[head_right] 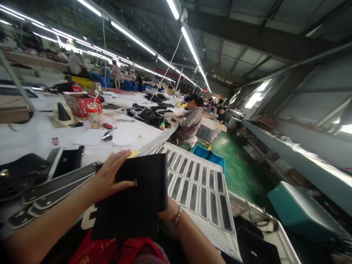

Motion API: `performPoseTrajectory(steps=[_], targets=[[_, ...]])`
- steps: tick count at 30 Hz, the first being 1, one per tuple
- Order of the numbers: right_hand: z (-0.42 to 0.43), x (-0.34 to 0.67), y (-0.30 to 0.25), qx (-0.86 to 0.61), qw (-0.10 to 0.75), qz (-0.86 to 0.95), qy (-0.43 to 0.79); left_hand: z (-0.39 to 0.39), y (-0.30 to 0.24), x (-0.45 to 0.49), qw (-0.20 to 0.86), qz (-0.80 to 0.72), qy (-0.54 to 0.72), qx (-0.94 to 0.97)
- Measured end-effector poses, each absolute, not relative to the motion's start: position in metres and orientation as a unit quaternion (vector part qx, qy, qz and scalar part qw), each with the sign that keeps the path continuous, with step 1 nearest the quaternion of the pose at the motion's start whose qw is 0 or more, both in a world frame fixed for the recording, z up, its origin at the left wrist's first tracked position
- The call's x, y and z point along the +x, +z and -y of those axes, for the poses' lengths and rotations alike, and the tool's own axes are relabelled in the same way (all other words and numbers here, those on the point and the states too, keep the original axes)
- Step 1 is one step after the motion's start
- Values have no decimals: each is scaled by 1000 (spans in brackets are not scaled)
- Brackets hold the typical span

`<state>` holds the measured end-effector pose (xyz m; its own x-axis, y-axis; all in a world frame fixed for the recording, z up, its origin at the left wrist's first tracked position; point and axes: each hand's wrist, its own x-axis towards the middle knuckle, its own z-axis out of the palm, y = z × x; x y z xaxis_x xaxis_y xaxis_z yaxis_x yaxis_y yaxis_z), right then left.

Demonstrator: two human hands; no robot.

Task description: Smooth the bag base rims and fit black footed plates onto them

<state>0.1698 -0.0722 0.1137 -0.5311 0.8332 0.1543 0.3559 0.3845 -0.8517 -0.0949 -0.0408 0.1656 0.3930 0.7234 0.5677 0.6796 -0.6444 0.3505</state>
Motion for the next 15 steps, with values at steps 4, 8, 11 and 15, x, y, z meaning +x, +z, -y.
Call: performPoseTrajectory(steps=[4,8,11,15], targets=[[76,191,103,-371,306,752,450,32,169,-78,99,-418,324,843],[76,204,80,-450,388,636,493,41,148,-56,45,-401,350,846],[80,203,75,-448,420,556,561,48,124,-37,7,-401,365,840],[85,204,79,-456,412,568,548,42,105,-16,44,-385,350,853]])
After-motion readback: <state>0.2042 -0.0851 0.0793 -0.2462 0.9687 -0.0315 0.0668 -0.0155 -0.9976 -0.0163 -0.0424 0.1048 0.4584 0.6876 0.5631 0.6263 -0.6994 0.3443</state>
